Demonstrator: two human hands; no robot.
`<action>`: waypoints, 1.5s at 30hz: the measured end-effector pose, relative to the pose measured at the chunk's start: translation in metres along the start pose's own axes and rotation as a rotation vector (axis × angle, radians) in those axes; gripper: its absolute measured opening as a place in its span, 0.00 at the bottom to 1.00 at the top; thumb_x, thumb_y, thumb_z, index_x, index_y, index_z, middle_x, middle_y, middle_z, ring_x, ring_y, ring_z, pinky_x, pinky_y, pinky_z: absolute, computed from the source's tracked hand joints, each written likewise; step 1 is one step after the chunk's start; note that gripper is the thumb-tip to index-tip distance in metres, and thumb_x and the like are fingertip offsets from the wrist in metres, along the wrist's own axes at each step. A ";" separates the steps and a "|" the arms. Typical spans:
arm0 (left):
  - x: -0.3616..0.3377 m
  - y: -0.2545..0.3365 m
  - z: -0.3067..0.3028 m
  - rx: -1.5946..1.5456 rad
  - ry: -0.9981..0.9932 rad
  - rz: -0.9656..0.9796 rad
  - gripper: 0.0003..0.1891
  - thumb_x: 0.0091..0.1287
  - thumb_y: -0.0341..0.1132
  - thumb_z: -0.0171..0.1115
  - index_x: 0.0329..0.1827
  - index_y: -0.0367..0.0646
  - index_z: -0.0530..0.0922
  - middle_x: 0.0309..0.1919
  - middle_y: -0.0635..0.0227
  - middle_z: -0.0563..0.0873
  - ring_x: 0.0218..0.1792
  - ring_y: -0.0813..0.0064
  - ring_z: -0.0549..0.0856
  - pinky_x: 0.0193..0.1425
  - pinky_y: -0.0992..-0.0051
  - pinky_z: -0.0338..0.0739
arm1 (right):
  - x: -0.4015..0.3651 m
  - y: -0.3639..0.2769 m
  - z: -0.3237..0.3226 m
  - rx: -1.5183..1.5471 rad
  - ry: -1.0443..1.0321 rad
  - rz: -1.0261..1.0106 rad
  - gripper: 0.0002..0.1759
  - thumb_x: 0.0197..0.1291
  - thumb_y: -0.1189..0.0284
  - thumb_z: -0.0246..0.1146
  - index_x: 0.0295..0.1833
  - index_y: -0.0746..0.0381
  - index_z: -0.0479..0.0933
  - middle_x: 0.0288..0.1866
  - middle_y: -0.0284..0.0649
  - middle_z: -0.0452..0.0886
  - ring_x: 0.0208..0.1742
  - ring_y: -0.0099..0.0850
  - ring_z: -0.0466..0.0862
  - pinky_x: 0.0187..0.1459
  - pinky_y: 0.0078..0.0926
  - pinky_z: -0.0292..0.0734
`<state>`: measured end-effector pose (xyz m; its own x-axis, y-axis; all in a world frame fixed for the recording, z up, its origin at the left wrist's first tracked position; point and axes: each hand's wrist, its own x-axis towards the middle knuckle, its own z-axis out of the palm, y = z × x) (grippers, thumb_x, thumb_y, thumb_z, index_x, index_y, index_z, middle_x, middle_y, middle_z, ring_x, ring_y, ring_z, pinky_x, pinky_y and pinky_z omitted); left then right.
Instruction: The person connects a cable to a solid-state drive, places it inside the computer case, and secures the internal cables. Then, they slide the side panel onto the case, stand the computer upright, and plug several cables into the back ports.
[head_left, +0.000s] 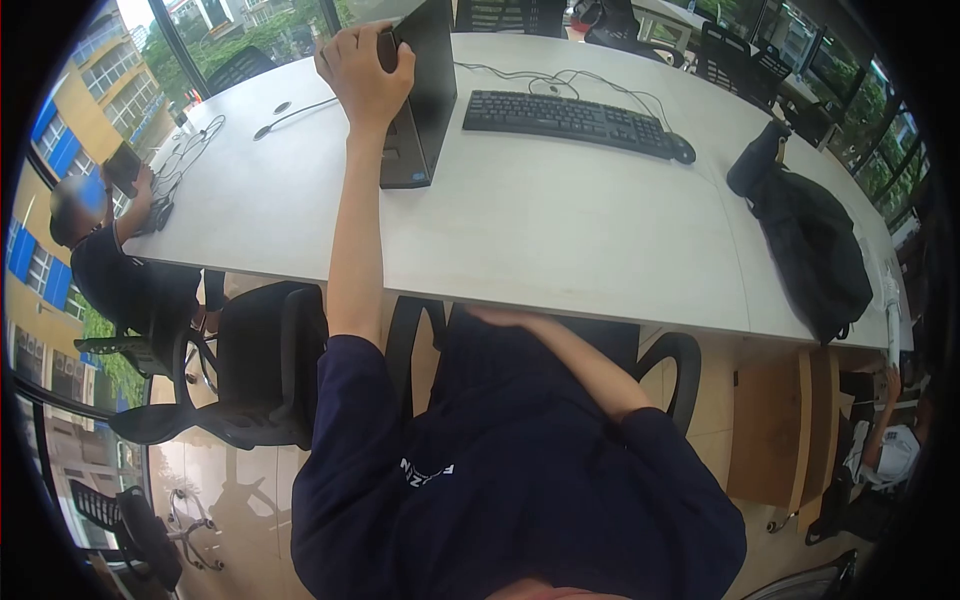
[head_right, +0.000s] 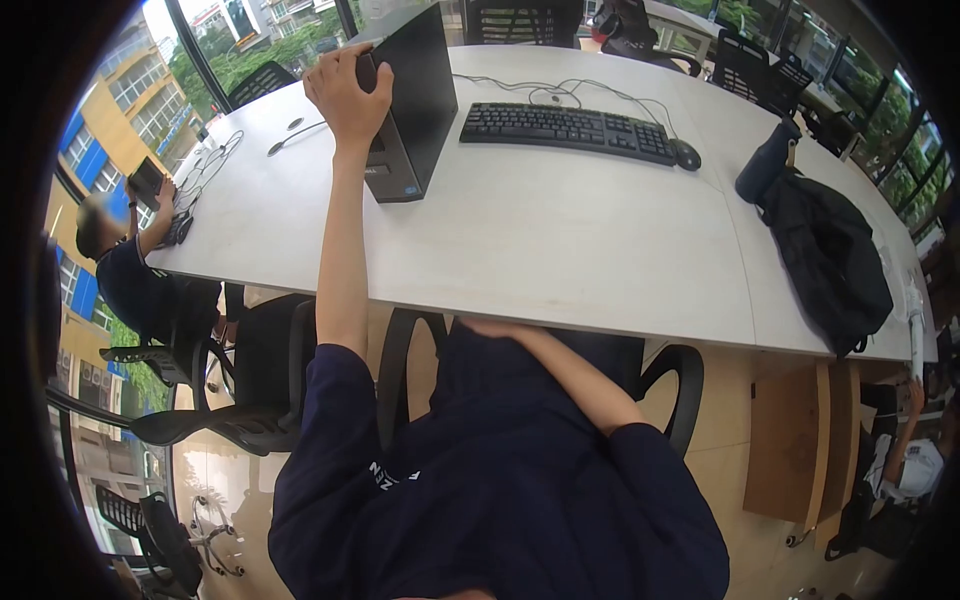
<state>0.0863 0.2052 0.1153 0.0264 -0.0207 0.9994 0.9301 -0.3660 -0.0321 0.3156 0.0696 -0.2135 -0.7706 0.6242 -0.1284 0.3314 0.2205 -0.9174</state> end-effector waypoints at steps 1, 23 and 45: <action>0.000 0.003 -0.003 0.003 -0.025 -0.015 0.17 0.59 0.41 0.72 0.51 0.52 0.85 0.50 0.71 0.79 0.60 0.63 0.74 0.76 0.52 0.58 | -0.011 -0.029 0.013 -0.291 -0.015 -0.043 0.24 0.74 0.58 0.61 0.66 0.62 0.79 0.68 0.49 0.81 0.69 0.42 0.79 0.72 0.38 0.72; -0.002 0.006 -0.012 -0.034 -0.120 -0.053 0.19 0.59 0.39 0.72 0.54 0.50 0.83 0.53 0.68 0.79 0.62 0.60 0.74 0.76 0.51 0.58 | -0.276 -0.363 -0.003 -0.639 1.283 -2.151 0.15 0.78 0.70 0.60 0.61 0.68 0.80 0.66 0.47 0.82 0.67 0.31 0.80 0.68 0.29 0.78; 0.000 0.007 -0.005 -0.020 -0.073 -0.061 0.19 0.58 0.40 0.71 0.53 0.51 0.84 0.52 0.66 0.79 0.62 0.59 0.74 0.76 0.50 0.56 | -0.259 -0.365 0.006 -0.191 0.446 -2.054 0.18 0.83 0.70 0.52 0.67 0.68 0.78 0.70 0.42 0.81 0.74 0.35 0.75 0.77 0.42 0.69</action>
<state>0.0904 0.1978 0.1153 -0.0026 0.0700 0.9975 0.9233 -0.3830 0.0293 0.3904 -0.1771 0.1523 0.1262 -0.4676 0.8749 -0.5573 0.6962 0.4525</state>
